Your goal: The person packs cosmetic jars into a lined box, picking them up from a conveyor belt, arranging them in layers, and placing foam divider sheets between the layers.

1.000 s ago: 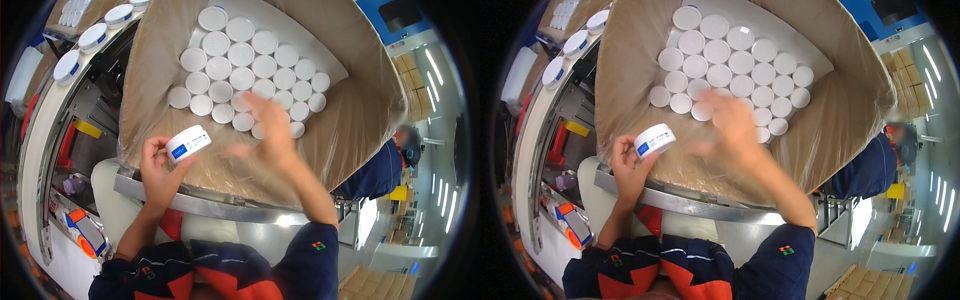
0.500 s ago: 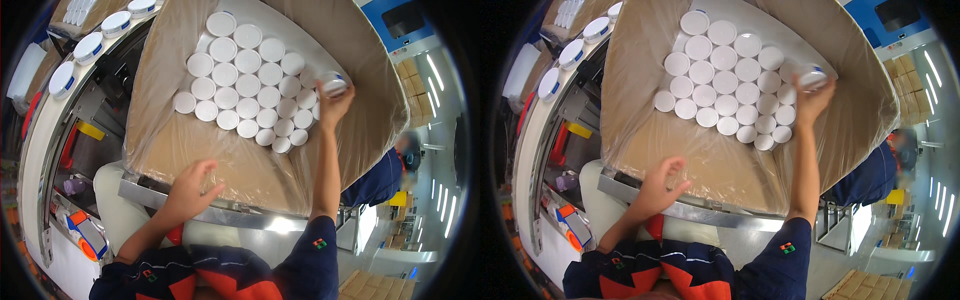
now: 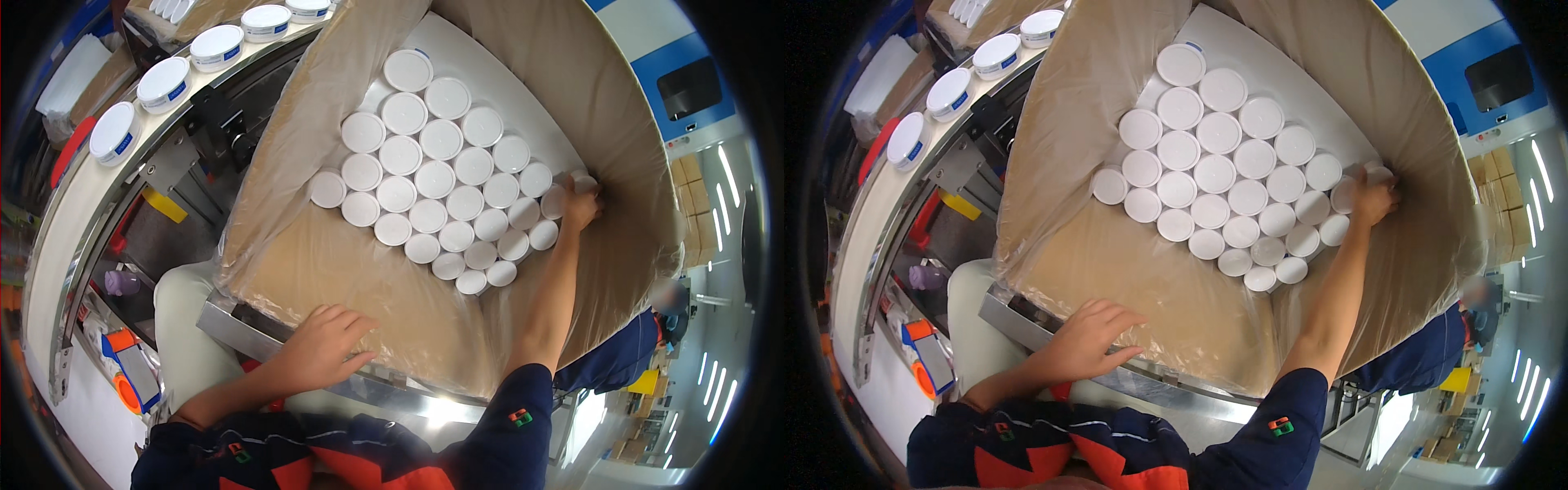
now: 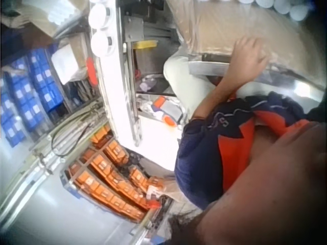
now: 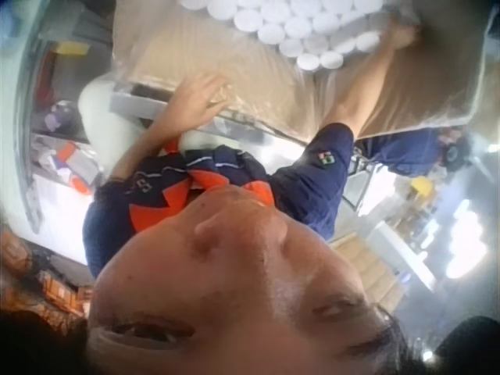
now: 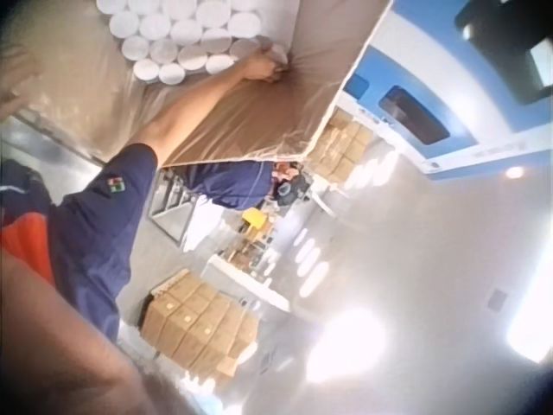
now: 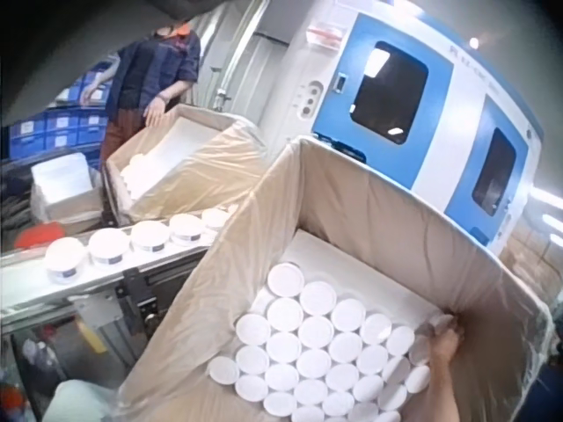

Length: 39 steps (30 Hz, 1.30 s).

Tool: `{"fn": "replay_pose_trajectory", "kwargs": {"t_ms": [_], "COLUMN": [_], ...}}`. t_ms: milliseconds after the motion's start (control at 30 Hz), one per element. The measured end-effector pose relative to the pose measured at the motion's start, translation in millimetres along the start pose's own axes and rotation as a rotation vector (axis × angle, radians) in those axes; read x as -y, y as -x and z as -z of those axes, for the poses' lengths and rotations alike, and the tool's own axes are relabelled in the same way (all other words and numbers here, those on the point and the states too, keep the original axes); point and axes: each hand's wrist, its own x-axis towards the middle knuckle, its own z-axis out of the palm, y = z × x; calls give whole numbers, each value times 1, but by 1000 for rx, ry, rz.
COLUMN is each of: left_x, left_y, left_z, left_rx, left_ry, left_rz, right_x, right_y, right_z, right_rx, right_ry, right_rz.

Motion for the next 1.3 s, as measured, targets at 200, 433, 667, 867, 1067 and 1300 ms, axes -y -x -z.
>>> {"fn": "replay_pose_trajectory", "kwargs": {"t_ms": [200, 433, 667, 867, 1067, 1300], "left_x": [0, 10, 8, 18, 29, 49], "left_y": [4, 11, 28, 29, 34, 38], "left_z": [0, -9, 13, 12, 24, 41], "left_rx": [-5, -311, -512, -540, -595, -691], "left_ry": [-44, 100, 161, 230, 247, 343], "left_rz": [-5, -60, -130, -39, -126, -55], "right_x": [11, 37, 205, 375, 482, 507], "right_y": [-33, -8, 130, 273, 315, 347], "right_z": [-1, 21, 216, 375, 350, 356], "right_rx": [409, 338, -147, 263, 608, 602], "right_ry": [33, 276, -1073, -1132, -750, -724], "right_rz": [28, 154, 722, 1477, 1614, 1663]}}
